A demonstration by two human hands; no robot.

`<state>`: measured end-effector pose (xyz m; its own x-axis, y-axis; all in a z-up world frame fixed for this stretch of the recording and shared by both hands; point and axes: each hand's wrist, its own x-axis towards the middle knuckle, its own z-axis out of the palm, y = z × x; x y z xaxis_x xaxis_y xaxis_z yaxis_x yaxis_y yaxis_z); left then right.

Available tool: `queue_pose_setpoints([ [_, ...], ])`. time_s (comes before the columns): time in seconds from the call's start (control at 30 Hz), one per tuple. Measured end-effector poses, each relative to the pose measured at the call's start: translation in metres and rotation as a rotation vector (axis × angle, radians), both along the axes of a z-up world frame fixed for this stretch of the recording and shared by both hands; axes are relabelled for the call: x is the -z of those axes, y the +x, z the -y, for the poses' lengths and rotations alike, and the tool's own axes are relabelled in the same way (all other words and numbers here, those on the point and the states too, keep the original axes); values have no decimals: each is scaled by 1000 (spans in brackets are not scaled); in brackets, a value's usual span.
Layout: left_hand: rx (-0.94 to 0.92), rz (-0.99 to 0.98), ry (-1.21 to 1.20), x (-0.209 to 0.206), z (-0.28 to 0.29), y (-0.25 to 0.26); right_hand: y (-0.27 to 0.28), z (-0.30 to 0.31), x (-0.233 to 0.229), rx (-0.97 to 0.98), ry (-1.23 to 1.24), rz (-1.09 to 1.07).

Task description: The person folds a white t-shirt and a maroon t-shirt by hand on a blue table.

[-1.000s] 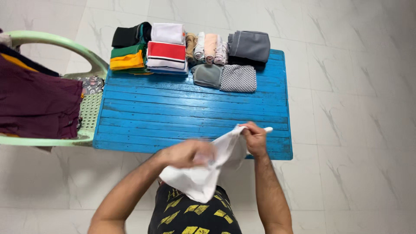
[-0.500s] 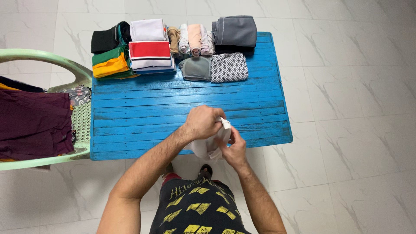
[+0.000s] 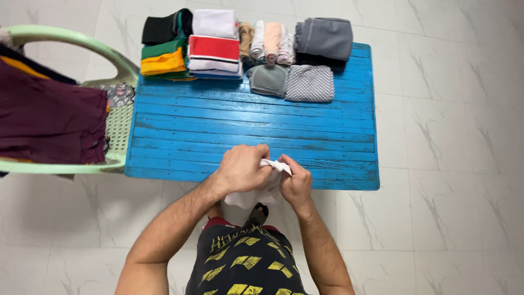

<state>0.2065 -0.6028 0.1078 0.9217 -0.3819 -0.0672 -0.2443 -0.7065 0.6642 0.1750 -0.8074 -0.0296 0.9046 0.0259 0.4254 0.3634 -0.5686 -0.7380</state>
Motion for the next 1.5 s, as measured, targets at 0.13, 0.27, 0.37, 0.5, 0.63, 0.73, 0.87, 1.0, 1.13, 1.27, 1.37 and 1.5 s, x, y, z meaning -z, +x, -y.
queue_pose_setpoints([
  [0.13, -89, -70, -13, 9, -48, -5, 6, 45, 55, -458, 101, -767],
  [0.27, 13, -227, 40, 21, -89, -8, 12, 71, 83, -540, 246, -980],
  [0.37, 22, -279, 163, 34, -105, -14, 21, 69, 66, -457, -21, -829],
  [0.5, -40, -258, 236, 46, -126, -15, 44, 85, 53, -189, -693, -533],
  [0.63, -129, -281, 335, 60, -153, -10, 55, 139, 94, -146, -303, -679],
  [0.73, -175, -252, 241, 85, -173, -9, 46, 158, 127, -337, 513, -786],
  [0.87, -126, -398, -223, 131, -204, -6, 23, 140, 81, -370, 294, -1013],
  [1.0, -64, -514, -286, 139, -214, -7, 27, 126, 10, -370, -633, -1103],
  [1.13, 23, -598, -136, 111, -227, 4, 40, 161, -1, -493, 0, -728],
  [1.27, -31, -498, 164, 97, -243, 61, 95, 181, 3, -235, 117, -782],
  [1.37, -184, -193, 329, 104, -235, 131, 173, 141, 1, 34, -206, -583],
  [1.5, -736, 339, 292, 167, -170, 166, 207, 42, 40, 490, -584, -107],
])
